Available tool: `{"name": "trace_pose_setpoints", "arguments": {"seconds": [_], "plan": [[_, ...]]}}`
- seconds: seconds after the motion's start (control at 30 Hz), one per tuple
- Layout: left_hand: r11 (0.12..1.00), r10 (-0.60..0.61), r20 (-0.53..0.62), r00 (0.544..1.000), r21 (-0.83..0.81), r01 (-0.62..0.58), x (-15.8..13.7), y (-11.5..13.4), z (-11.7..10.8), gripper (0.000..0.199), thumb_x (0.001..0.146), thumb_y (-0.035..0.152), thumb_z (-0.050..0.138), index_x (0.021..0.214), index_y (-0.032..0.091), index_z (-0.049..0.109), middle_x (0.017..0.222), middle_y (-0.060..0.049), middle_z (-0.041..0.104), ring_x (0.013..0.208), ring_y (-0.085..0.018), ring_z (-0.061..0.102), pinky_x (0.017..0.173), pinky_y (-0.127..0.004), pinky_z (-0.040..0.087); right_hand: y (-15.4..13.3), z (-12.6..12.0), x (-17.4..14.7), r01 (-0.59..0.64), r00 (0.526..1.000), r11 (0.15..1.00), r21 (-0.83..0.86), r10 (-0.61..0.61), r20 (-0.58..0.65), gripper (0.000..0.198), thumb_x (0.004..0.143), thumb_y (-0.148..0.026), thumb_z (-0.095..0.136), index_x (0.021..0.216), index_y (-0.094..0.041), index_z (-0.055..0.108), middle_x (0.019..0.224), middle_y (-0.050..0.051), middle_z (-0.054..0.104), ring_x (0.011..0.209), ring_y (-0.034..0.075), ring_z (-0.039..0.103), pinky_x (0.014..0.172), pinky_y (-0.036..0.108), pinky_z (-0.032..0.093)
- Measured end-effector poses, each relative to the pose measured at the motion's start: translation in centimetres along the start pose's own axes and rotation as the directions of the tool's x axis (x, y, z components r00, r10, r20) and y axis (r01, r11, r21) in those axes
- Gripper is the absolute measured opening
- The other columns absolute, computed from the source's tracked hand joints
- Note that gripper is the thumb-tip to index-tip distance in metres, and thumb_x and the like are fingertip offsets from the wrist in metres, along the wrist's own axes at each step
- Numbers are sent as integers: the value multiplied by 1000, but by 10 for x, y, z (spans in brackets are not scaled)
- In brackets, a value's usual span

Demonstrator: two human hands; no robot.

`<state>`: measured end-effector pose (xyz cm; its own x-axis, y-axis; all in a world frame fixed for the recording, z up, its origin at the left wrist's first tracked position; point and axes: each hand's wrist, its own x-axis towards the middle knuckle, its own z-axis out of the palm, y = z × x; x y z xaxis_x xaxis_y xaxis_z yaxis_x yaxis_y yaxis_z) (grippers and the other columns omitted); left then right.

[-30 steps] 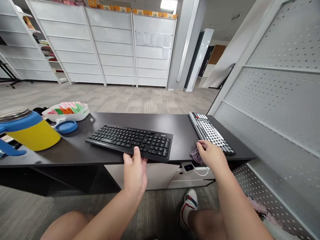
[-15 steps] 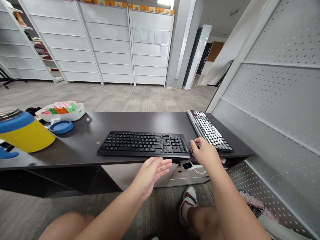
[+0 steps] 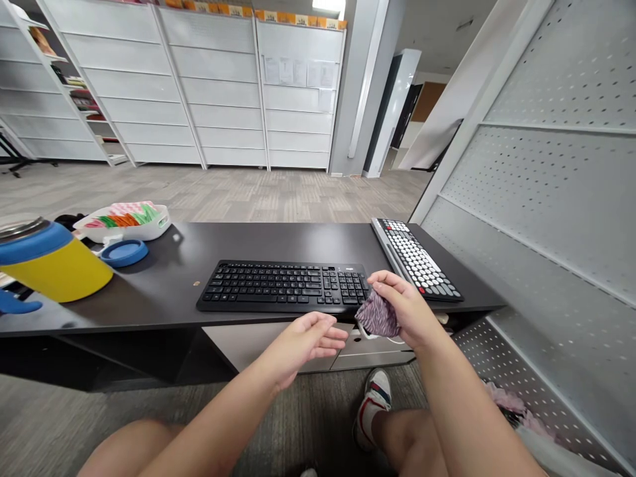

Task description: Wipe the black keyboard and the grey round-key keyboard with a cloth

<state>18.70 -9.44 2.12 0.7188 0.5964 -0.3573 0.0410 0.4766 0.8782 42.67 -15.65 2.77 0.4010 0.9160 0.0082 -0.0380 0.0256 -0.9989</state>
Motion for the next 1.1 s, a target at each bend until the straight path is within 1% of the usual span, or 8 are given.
{"name": "trace_pose_setpoints", "arguments": {"seconds": [0.07, 0.13, 0.23, 0.37, 0.7, 0.9, 1.0, 1.1], "plan": [[995, 88, 28, 996, 46, -90, 0, -1, 3, 52, 88, 58, 80, 120, 19, 71, 122, -16, 77, 112, -27, 74, 100, -43, 55, 0, 12, -7, -4, 993, 1000, 29, 1, 117, 32, 88, -52, 78, 103, -25, 70, 78, -3, 57, 67, 14, 50, 63, 26, 40], [984, 163, 59, 985, 64, -167, 0, -1, 6, 51, 87, 55, 83, 122, 21, 72, 117, -12, 77, 110, -25, 72, 97, -38, 54, 0, 23, -12, -7, 965, 1000, 27, 0, 264, 31, 92, -51, 76, 108, -26, 70, 78, -4, 56, 68, 14, 50, 65, 27, 42], [969, 203, 89, 975, 122, -213, 0, 3, 5, 39, 89, 51, 81, 111, 19, 75, 105, -8, 77, 98, -21, 70, 91, -34, 52, 1, 32, -16, 17, 914, 1000, 17, -23, 405, 34, 95, -51, 74, 117, -26, 69, 78, -4, 56, 69, 14, 51, 67, 27, 43], [953, 225, 68, 972, 190, -234, -1, 11, -2, 32, 90, 48, 80, 99, 18, 75, 94, -4, 73, 86, -18, 65, 84, -31, 50, 2, 33, -14, 50, 922, 999, 11, -51, 384, 34, 96, -50, 74, 118, -25, 69, 80, -3, 60, 69, 13, 53, 67, 28, 43], [948, 235, 0, 972, 220, -230, 1, 17, -11, 32, 95, 51, 70, 90, 20, 70, 86, -2, 67, 82, -17, 59, 83, -32, 46, 2, 31, -14, 112, 933, 984, -138, -56, 356, 29, 98, -49, 71, 114, -24, 73, 84, 0, 73, 73, 15, 62, 70, 29, 47], [942, 206, -59, 977, 282, -182, 4, 17, -14, 22, 91, 40, 71, 88, 19, 68, 84, -2, 66, 82, -18, 59, 82, -32, 45, -2, 30, -16, 251, 920, 898, -362, -106, 376, 23, 99, -40, 67, 115, -27, 77, 100, 3, 81, 88, 20, 73, 79, 31, 55], [940, 200, -66, 978, 294, -172, 6, 15, -15, 16, 89, 34, 69, 88, 19, 67, 87, -1, 67, 85, -18, 60, 84, -32, 45, -3, 32, -17, 305, 907, 869, -388, -141, 397, 21, 99, -35, 66, 114, -28, 78, 106, 2, 82, 93, 20, 75, 83, 31, 57], [938, 195, -59, 979, 301, -168, 8, 13, -16, 12, 88, 31, 67, 88, 19, 67, 90, -2, 69, 90, -19, 63, 88, -33, 45, -2, 33, -18, 299, 911, 873, -385, -141, 387, 19, 99, -32, 66, 113, -28, 78, 106, 1, 82, 93, 19, 76, 80, 30, 58]]}}
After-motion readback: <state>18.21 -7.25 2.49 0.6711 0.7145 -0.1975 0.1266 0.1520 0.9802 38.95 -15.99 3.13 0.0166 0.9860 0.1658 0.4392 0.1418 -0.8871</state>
